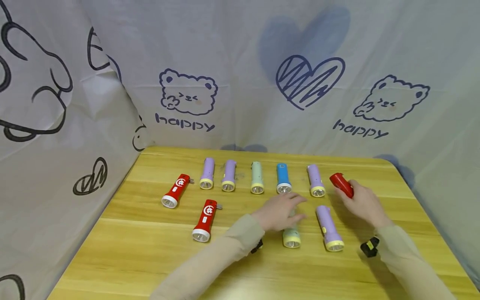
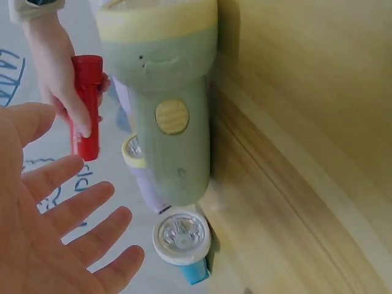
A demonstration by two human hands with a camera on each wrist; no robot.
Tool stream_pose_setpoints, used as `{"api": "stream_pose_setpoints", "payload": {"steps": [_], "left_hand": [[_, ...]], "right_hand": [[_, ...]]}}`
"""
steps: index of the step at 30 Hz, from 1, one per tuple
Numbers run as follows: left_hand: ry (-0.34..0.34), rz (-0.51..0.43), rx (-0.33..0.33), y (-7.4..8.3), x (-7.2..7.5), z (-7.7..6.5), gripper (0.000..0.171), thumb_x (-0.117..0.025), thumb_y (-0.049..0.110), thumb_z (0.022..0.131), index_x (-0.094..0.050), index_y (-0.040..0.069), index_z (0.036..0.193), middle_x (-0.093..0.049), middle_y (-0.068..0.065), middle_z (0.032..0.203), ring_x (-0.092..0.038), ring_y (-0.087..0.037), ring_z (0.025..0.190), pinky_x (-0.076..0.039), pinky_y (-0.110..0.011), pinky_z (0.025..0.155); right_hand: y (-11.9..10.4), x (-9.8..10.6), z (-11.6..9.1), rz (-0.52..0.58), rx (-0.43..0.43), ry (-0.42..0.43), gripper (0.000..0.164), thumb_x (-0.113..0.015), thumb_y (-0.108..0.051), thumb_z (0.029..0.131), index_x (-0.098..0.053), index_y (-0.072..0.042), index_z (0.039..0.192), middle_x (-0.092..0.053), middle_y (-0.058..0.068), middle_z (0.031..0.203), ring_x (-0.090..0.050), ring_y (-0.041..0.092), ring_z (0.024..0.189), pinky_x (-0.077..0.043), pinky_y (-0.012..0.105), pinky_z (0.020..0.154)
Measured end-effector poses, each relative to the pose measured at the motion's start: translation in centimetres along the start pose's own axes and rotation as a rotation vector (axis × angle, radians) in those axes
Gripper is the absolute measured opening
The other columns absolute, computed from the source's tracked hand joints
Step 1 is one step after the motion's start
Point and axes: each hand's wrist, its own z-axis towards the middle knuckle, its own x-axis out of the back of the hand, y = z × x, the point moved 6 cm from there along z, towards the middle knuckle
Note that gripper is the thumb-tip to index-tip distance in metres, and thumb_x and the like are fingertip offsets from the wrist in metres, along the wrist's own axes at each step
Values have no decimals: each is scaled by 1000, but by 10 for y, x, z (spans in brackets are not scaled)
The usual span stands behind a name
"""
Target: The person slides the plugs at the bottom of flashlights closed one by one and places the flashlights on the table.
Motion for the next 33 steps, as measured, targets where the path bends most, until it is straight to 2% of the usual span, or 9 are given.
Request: {"api": "stream_pose_setpoints", "payload": {"steps": [7,13,18,23,28,33], "left_hand": [[38,-178,48,-14,14,-14,53,-50,37,106,-44,12,152,-49,-7,154,-50,-22,141,-40,-33,118],[131,-312,79,-25,30,-25,50,-51,33,106,-46,10,150,-52,-6,152,-52,-21,139,-41,-32,117],[223,-440,80,-33,47,-33,46,-54,27,105,-49,8,147,-59,-9,144,-56,-24,135,-45,-36,115],[315,-500,70,-38,64,-41,44,-57,21,104,-51,5,144,-60,-11,141,-59,-26,130,-48,-40,111],[381,-521,70,-41,74,-48,43,-56,20,103,-52,6,143,-58,-12,145,-59,-25,129,-50,-40,109],[435,-539,59,-41,81,-54,42,-57,21,104,-53,7,142,-58,-12,144,-59,-25,129,-51,-40,107]], "right_hand": [[-36,7,-7,137,68,12,47,-56,-45,101,-56,0,117,-58,12,76,-52,19,59,-43,29,49],[-69,4,-14,319,75,-61,42,-55,-45,102,-53,-6,117,-64,13,75,-58,15,55,-51,30,47],[-96,3,-18,447,96,-58,35,-55,-38,104,-55,-4,113,-66,14,77,-60,13,58,-53,29,50],[-119,0,-22,659,133,-82,31,-52,-28,106,-54,1,113,-65,15,75,-63,13,59,-55,32,51],[-141,-5,-25,872,176,-125,35,-44,-22,108,-50,10,120,-64,5,73,-65,15,61,-58,31,53],[-159,-13,-29,970,215,-171,42,-37,-24,110,-47,15,123,-63,3,76,-65,13,63,-59,30,58]]}}
